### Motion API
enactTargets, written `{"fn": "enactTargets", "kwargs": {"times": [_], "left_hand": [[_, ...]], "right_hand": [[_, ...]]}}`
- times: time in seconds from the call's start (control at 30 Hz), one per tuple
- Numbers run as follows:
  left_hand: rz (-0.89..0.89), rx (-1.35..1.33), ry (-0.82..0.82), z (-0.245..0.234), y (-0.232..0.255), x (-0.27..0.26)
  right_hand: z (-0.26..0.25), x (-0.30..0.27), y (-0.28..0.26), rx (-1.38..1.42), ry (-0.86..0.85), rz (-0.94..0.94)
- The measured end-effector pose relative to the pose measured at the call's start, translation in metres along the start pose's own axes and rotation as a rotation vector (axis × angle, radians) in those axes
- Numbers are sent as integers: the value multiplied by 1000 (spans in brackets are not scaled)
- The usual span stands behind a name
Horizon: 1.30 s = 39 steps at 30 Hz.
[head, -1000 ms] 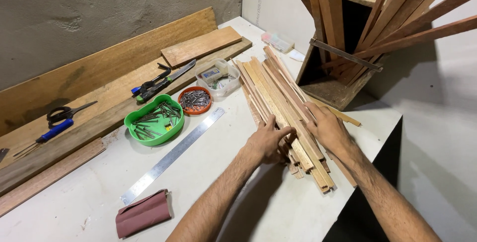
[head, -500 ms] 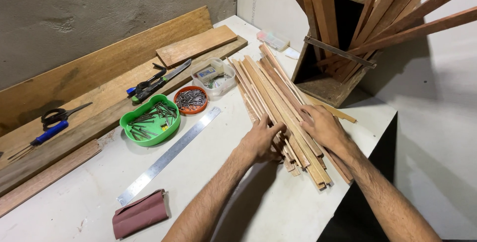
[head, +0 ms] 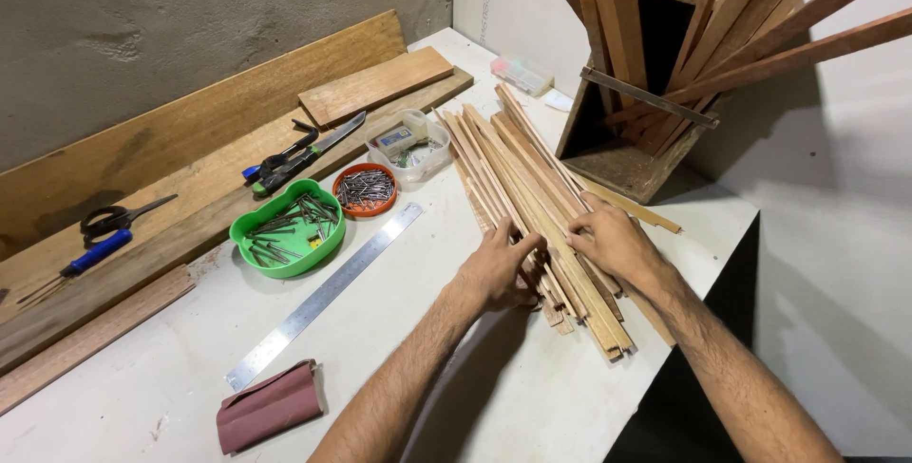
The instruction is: The recorder is sanding a thin strip of wood on a workbench.
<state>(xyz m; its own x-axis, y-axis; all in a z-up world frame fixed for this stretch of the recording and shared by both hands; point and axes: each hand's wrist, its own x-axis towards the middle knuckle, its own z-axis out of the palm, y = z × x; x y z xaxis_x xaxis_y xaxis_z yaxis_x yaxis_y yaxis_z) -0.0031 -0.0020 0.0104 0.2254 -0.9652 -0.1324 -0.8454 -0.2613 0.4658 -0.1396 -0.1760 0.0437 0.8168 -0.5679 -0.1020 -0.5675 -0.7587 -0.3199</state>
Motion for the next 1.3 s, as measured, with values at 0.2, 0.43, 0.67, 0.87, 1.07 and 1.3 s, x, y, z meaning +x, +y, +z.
{"fn": "enactTargets", "kwargs": {"times": [0.2,0.43,0.67,0.87,1.07,1.3], "left_hand": [[19,-26,34,17,-7,1],[71,49,119,30,-19,-3],[178,-8,151,40,-35,3],[12,108,161,-10,-4,-36],[134,-295,206,-3,-24,-31],[214,-35,529,-35,-41,-54]], "right_hand": [[52,25,32,-171,235,-150],[40,22,7,-228,86,5],[41,33,-3,-317,60,44],[42,28,1,-324,115,66],[76,55,58,-95,506,-191],[15,-6,-39,298,476,-291]]}}
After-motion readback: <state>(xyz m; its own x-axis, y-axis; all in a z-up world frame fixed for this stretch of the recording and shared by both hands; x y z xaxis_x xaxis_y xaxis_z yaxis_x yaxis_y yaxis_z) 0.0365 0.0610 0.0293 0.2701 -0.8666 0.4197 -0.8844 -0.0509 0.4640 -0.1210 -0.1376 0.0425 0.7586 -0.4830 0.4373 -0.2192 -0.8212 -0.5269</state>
